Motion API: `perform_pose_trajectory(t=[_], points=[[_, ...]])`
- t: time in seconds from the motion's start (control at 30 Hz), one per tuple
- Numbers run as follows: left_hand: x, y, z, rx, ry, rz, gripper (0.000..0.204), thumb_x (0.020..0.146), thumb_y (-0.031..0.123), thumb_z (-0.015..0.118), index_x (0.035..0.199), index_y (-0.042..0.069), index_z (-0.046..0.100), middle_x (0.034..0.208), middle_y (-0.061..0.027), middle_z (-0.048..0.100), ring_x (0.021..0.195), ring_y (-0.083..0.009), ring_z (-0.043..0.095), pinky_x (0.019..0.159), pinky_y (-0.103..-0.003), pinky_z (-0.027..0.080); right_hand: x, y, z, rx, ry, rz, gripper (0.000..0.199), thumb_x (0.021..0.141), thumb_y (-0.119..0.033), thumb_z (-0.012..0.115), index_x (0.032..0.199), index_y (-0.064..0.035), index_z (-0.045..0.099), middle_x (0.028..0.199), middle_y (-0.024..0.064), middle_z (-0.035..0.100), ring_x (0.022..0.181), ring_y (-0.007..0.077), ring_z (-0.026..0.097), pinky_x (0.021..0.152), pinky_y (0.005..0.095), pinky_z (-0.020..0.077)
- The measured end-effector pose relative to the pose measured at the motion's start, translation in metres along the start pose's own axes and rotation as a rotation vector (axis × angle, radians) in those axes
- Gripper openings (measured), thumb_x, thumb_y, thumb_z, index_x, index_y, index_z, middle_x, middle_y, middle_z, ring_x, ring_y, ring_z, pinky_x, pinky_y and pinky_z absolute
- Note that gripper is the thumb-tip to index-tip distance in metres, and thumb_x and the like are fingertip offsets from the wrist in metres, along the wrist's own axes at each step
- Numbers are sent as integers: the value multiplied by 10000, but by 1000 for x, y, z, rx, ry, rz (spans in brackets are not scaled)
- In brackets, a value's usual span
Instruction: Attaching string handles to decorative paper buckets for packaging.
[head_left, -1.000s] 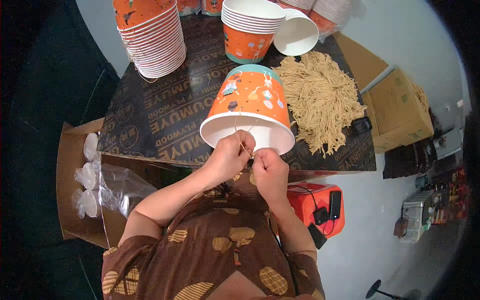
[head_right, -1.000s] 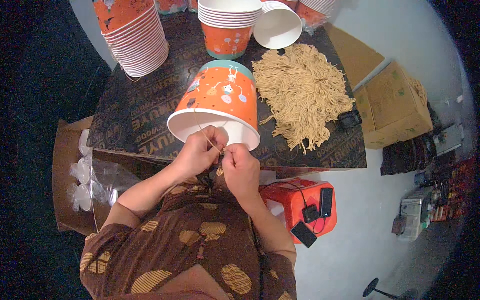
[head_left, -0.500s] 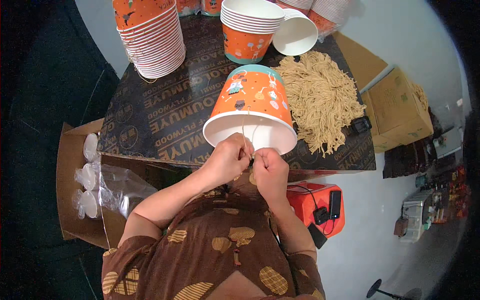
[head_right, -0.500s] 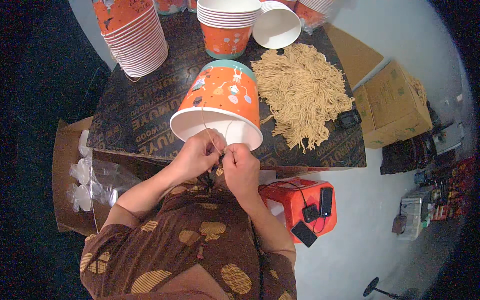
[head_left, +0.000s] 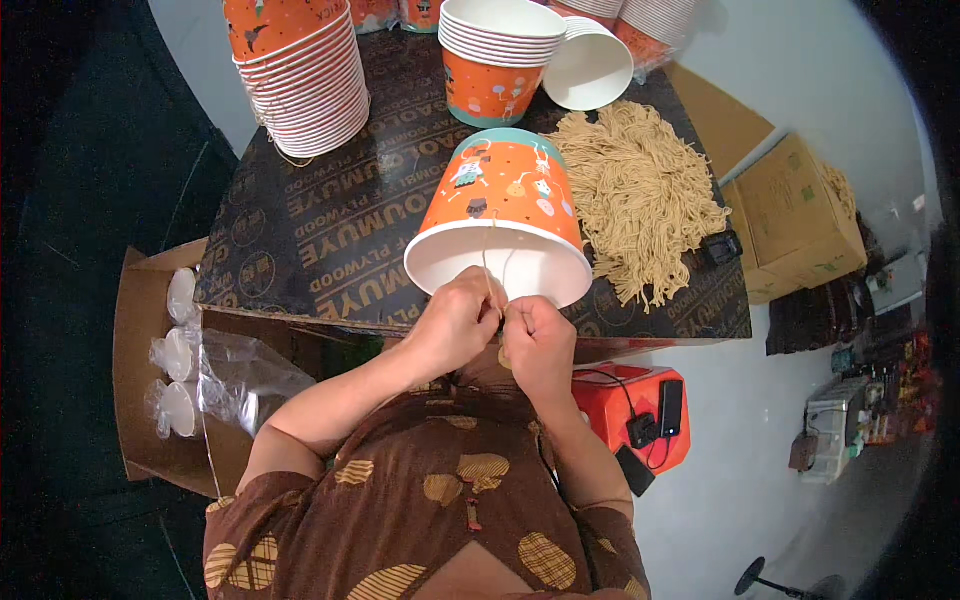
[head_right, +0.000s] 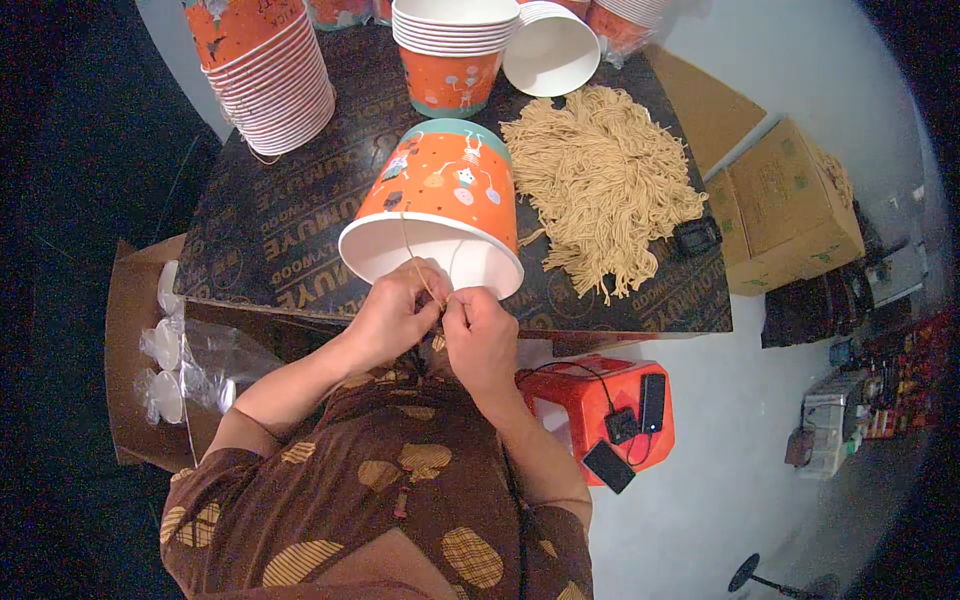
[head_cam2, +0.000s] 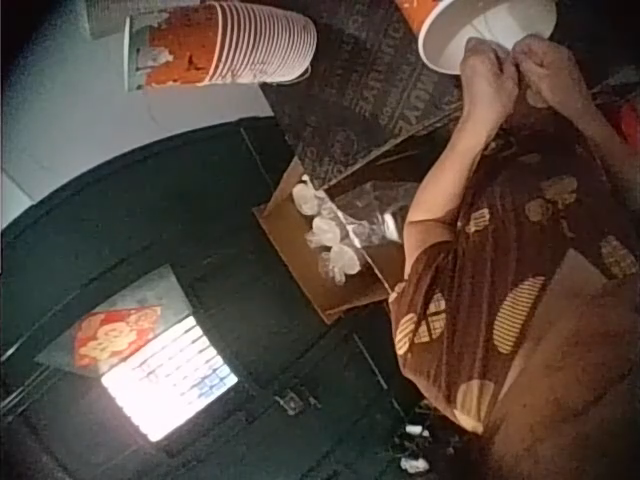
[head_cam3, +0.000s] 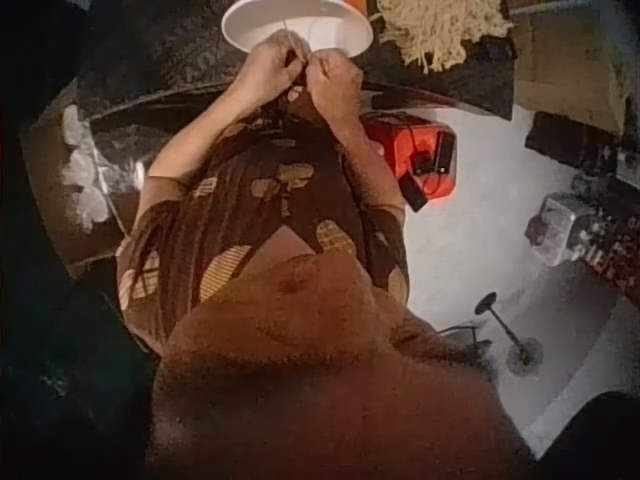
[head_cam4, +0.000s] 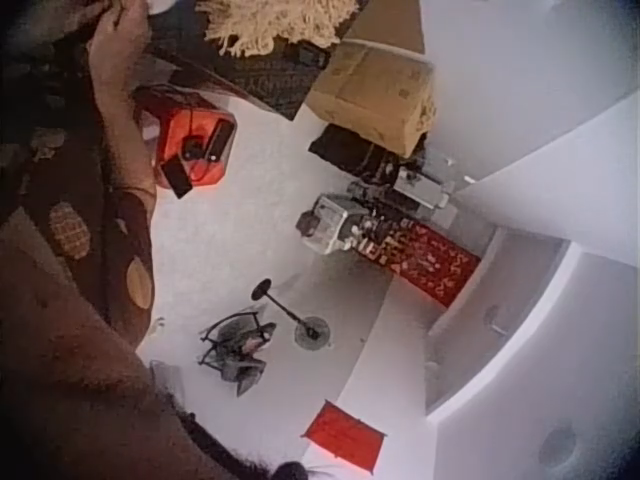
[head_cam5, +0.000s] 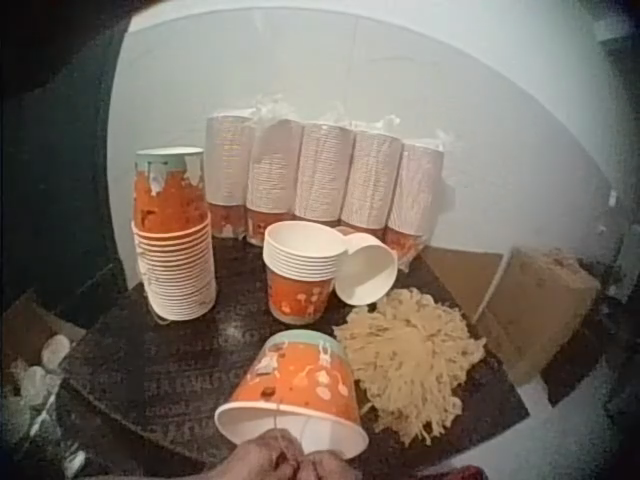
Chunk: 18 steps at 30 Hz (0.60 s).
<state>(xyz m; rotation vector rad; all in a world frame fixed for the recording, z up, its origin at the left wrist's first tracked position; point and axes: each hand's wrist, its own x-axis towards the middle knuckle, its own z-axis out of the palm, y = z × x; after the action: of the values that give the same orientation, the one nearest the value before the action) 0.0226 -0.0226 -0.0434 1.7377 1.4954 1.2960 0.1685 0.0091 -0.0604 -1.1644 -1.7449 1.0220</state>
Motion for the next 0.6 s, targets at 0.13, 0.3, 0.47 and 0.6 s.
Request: perform_pose_trajectory(t=[0.13, 0.3, 0.47, 0.6], points=[[0, 1, 2, 21, 37, 22, 73, 800, -81, 600, 812, -18, 564, 829, -107, 614, 791, -226, 612, 687, -332, 484, -1, 1, 0, 21, -7, -41, 67, 900, -38, 608, 899, 28, 614, 652, 96, 609, 563, 190, 585, 512, 327, 451], [1, 2, -3, -43, 18, -62, 25, 866, -31, 579, 860, -7, 574, 728, -72, 604, 624, -145, 589, 537, -288, 458, -3, -6, -7, -76, 11, -114, 65, 882, -78, 640, 894, -18, 619, 703, 201, 638, 652, 365, 665, 571, 428, 499], [7, 19, -10, -124, -32, -272, 57, 815, -41, 557, 808, -46, 613, 689, -160, 629, 666, -211, 649, 595, -352, 496, -11, -11, -13, -161, 8, -220, 69, 884, -97, 653, 901, -47, 608, 675, 182, 628, 636, 363, 661, 550, 427, 494], [11, 30, -14, -160, -47, -356, 66, 816, -42, 551, 771, -55, 598, 656, -139, 607, 632, -175, 637, 552, -341, 485, -14, -9, -13, -187, 0, -228, 32, 891, -23, 637, 882, -14, 607, 563, 75, 548, 482, 102, 521, 483, 293, 420]])
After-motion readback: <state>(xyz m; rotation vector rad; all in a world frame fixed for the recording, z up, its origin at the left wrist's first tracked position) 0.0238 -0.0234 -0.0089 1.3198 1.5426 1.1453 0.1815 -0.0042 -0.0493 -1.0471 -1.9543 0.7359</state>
